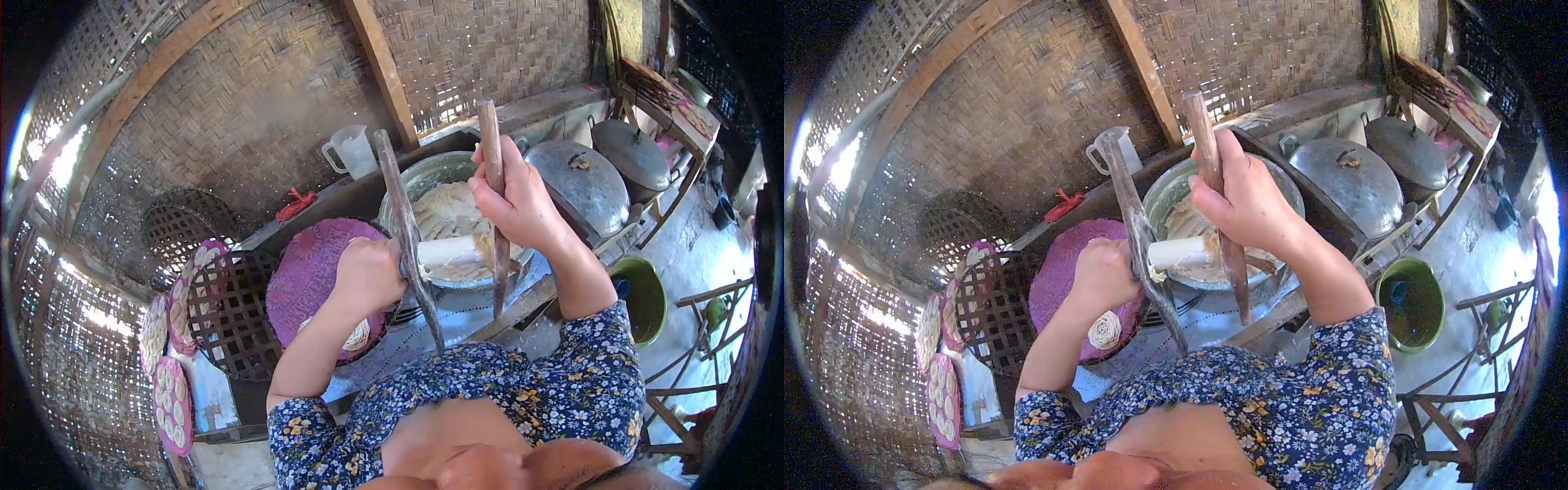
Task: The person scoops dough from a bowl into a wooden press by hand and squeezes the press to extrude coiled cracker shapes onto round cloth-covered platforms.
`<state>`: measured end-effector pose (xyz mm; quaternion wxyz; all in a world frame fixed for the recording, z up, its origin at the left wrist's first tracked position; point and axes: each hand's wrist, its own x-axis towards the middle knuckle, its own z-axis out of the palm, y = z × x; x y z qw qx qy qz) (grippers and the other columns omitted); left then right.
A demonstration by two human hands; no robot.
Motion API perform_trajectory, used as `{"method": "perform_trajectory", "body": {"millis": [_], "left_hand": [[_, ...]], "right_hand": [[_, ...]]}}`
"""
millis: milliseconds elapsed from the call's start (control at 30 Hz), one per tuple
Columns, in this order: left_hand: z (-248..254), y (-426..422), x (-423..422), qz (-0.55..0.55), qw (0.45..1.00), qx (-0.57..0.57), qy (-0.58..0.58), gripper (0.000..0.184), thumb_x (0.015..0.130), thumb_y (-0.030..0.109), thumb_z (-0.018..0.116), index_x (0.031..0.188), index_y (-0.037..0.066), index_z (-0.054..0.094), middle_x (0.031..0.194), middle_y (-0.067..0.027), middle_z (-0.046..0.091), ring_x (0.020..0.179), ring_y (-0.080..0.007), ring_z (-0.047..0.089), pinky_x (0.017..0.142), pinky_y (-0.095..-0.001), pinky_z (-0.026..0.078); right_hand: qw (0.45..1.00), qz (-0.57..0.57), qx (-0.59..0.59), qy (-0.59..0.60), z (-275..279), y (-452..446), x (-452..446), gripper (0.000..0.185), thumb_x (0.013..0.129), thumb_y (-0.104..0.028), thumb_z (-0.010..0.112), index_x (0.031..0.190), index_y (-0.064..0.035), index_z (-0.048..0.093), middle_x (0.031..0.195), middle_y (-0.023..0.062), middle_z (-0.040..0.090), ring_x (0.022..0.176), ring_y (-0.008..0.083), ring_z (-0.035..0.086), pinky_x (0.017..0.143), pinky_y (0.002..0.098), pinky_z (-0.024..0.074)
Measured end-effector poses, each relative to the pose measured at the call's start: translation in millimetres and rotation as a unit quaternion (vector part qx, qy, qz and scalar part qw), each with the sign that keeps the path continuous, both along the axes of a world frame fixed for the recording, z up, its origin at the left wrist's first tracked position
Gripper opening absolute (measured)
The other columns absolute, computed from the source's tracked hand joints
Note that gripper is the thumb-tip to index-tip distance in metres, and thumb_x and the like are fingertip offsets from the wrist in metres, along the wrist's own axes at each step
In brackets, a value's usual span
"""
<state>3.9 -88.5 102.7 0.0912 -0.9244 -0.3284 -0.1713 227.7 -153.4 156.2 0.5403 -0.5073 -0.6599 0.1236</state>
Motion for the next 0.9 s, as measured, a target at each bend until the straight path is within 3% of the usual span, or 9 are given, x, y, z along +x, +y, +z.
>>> {"method": "perform_trajectory", "body": {"millis": [267, 333, 400, 500, 600, 667, 733, 800, 900], "left_hand": [[-4.3, 6.7, 3.8, -0.012, 0.999, 0.016, -0.033, 0.021, 0.06, 0.018, 0.067, 0.074, 0.004, 0.06, 0.066, -0.0145, 0.059, 0.063, -0.0321, 0.059, 0.066, -0.0412, 0.048], [-9.8, 1.1, 6.5, -0.058, 0.997, 0.031, -0.047, 0.021, 0.062, 0.016, 0.068, 0.077, 0.003, 0.061, 0.072, -0.0154, 0.062, 0.066, -0.0295, 0.061, 0.067, -0.0385, 0.049], [-24.0, 19.8, 0.3, -0.047, 0.976, -0.125, -0.171, 0.023, 0.063, 0.017, 0.069, 0.08, 0.003, 0.062, 0.072, -0.0145, 0.063, 0.07, -0.0273, 0.063, 0.07, -0.036, 0.049], [-50.0, 55.9, -14.7, -0.145, 0.812, -0.433, -0.365, 0.037, 0.071, 0.014, 0.069, 0.105, 0.003, 0.06, 0.091, -0.0093, 0.066, 0.085, -0.0238, 0.064, 0.08, -0.0331, 0.048], [-41.9, 58.9, -8.2, -0.234, 0.526, -0.549, -0.606, 0.044, 0.076, 0.014, 0.067, 0.117, 0.006, 0.051, 0.114, -0.0127, 0.055, 0.106, -0.0256, 0.054, 0.087, -0.0393, 0.046], [-25.5, 41.5, 10.8, -0.39, 0.624, -0.303, -0.606, 0.041, 0.08, 0.015, 0.062, 0.119, 0.009, 0.048, 0.127, -0.0138, 0.044, 0.12, -0.0333, 0.041, 0.089, -0.0469, 0.045], [-25.5, 50.1, -9.7, -0.363, 0.608, -0.279, -0.648, 0.038, 0.082, 0.015, 0.06, 0.118, 0.01, 0.048, 0.12, -0.0109, 0.049, 0.118, -0.0372, 0.042, 0.094, -0.0485, 0.039], [-24.9, 49.5, -33.8, -0.318, 0.609, -0.27, -0.675, 0.038, 0.083, 0.016, 0.06, 0.118, 0.009, 0.047, 0.116, -0.0095, 0.05, 0.118, -0.0357, 0.042, 0.094, -0.0479, 0.038], [-21.5, 36.0, -58.4, -0.259, 0.665, -0.221, -0.665, 0.042, 0.083, 0.025, 0.061, 0.119, 0.009, 0.046, 0.112, -0.0064, 0.046, 0.114, -0.033, 0.046, 0.092, -0.0448, 0.039]], "right_hand": [[0.983, -0.141, 0.105, 0.045, -14.1, 40.5, 4.8, 0.03, 0.079, -0.017, 0.056, 0.095, 0.0031, 0.042, 0.072, 0.0223, 0.058, 0.067, 0.0412, 0.058, 0.06, 0.0423, 0.0462], [0.96, -0.203, 0.18, 0.069, -19.2, 57.2, 18.7, 0.035, 0.077, -0.016, 0.059, 0.098, 0.0032, 0.038, 0.07, 0.0223, 0.058, 0.065, 0.0376, 0.06, 0.058, 0.0398, 0.0469], [0.937, -0.212, 0.245, 0.132, -23.7, 63.6, 34.2, 0.033, 0.08, -0.012, 0.057, 0.1, 0.0003, 0.035, 0.072, 0.0189, 0.058, 0.062, 0.0262, 0.059, 0.058, 0.0357, 0.0471], [0.849, -0.046, 0.38, 0.364, -25.9, 54.7, 19.4, 0.025, 0.083, -0.007, 0.051, 0.1, -0.0032, 0.034, 0.074, 0.0156, 0.058, 0.06, 0.021, 0.056, 0.058, 0.0338, 0.0471], [0.829, 0.063, 0.265, 0.489, -52.4, 46.7, -0.3, 0.021, 0.087, -0.006, 0.045, 0.102, -0.007, 0.03, 0.081, 0.0146, 0.057, 0.064, 0.0205, 0.058, 0.061, 0.0338, 0.0483], [0.8, 0.139, 0.197, 0.55, -68.8, 48.4, -22.2, 0.024, 0.088, -0.01, 0.047, 0.105, -0.0083, 0.03, 0.088, 0.0141, 0.058, 0.075, 0.0232, 0.059, 0.065, 0.0356, 0.049], [0.777, 0.227, 0.122, 0.575, -85.7, 53.9, -37.1, 0.03, 0.086, -0.019, 0.056, 0.108, -0.0083, 0.039, 0.1, 0.0112, 0.058, 0.097, 0.0266, 0.057, 0.074, 0.0372, 0.049], [0.973, 0.141, -0.074, 0.168, -105.2, 62.1, -17.3, 0.027, 0.084, -0.022, 0.057, 0.104, -0.0066, 0.048, 0.101, 0.0114, 0.059, 0.098, 0.0263, 0.057, 0.078, 0.0363, 0.0482], [0.886, -0.032, -0.221, -0.407, -194.9, 85.7, 19.1, 0.021, 0.081, -0.021, 0.057, 0.093, -0.0062, 0.063, 0.102, 0.0131, 0.061, 0.098, 0.0266, 0.059, 0.078, 0.0353, 0.0485]]}}
